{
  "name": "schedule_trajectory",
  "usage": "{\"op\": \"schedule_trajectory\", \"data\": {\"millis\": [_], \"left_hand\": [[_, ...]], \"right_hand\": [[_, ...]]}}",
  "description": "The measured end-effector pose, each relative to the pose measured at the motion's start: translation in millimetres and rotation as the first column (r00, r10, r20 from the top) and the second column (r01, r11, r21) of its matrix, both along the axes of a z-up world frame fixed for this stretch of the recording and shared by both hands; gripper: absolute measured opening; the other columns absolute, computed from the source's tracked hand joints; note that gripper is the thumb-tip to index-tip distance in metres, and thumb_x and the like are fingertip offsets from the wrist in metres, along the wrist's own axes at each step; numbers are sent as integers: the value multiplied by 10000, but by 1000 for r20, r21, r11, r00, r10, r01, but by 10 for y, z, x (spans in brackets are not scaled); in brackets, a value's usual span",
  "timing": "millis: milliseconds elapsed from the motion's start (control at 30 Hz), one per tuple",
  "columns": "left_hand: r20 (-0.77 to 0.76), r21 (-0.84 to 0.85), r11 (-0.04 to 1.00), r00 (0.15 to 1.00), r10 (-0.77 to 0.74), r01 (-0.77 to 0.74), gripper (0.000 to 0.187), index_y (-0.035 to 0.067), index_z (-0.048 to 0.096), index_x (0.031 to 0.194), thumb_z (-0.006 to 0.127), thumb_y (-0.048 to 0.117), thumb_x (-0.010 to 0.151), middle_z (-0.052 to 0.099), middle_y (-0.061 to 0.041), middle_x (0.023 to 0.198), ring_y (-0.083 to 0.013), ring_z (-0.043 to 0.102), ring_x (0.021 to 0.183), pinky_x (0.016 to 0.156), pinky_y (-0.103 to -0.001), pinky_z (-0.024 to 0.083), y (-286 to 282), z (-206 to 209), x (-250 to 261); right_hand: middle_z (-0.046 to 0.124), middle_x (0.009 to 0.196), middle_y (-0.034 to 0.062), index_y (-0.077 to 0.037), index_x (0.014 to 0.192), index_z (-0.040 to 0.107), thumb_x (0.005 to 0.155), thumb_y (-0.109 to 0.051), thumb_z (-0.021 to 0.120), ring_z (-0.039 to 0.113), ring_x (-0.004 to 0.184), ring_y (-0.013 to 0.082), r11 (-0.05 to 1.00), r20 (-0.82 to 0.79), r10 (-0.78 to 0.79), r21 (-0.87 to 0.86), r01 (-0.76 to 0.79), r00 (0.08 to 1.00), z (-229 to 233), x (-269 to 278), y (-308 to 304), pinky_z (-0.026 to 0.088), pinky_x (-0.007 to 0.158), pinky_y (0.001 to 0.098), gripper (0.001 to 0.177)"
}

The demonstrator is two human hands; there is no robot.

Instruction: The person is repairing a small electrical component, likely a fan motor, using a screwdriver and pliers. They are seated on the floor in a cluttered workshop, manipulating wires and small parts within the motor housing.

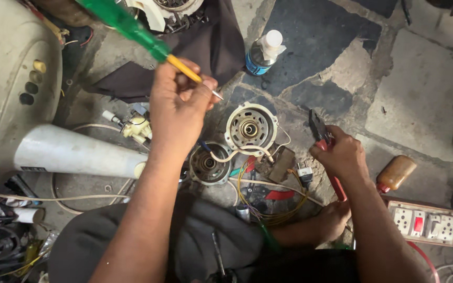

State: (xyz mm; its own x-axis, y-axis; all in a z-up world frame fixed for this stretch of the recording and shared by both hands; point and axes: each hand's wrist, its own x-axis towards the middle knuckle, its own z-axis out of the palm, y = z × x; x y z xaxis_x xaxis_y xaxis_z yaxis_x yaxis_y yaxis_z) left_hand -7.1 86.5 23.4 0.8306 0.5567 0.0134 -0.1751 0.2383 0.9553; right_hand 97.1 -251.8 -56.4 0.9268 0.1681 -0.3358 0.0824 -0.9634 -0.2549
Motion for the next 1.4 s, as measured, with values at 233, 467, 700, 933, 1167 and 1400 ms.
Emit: {"op": "schedule_trajectory", "data": {"millis": [233, 467, 700, 933, 1167, 1400], "left_hand": [[-167, 159, 983, 984, -69, 95, 196, 33, 531, 1124, 662, 76, 984, 639, -33, 916, -75, 683, 707, 627, -236, 569, -199, 57, -80], [-135, 188, 979, 989, -55, 80, 132, 20, 550, 1107, 607, 133, 1071, 619, -43, 880, -78, 642, 711, 638, -245, 569, -260, -209, -131], [39, 40, 994, 994, -106, 104, 169, 46, 526, 1128, 598, 108, 988, 667, -36, 898, -72, 669, 744, 659, -242, 556, -314, -304, -196], [-5, 309, 945, 993, 115, -108, 126, 32, 658, 1083, 589, 138, 1093, 710, -82, 987, -168, 671, 910, 830, -316, 549, -433, -249, -453], [-68, 529, 846, 990, 121, -67, 95, 57, 640, 1056, 645, 122, 987, 721, -124, 958, -301, 729, 896, 779, -398, 547, -444, -62, -503], [-85, 652, 757, 986, 140, -51, 110, 54, 671, 1007, 718, 104, 920, 711, -157, 922, -378, 691, 883, 754, -480, 523, -461, -74, -500]], "right_hand": [[754, 990, 184, -145, 1356, 658, 723, -392, 788, 726, 942, 343, 999, 4, -21, 47, 21, 1000, 132, -71, 5, 558, 877, 454, 692], [749, 980, 178, -58, 1334, 676, 771, -373, 774, 724, 876, 283, 962, 124, -121, 259, 86, 985, 489, -110, -10, 561, 831, 414, 653], [709, 953, 127, -19, 1338, 662, 822, -325, 797, 678, 776, 199, 885, 143, -244, 438, 160, 959, 1086, -353, -61, 550, 666, 359, 616], [682, 884, 108, 30, 1320, 637, 859, -173, 784, 656, 691, 169, 668, -11, -355, 697, 261, 935, 1344, -875, 61, 557, 597, 323, 525], [676, 892, 85, 47, 1342, 597, 855, -188, 773, 648, 697, 161, 531, -258, -385, 724, 441, 886, 1153, -1370, 71, 564, 604, 316, 568], [678, 832, 122, -6, 1400, 613, 863, -232, 776, 632, 662, 173, 764, -21, -271, 604, 228, 962, 1495, -1379, 292, 518, 594, 312, 605]]}}
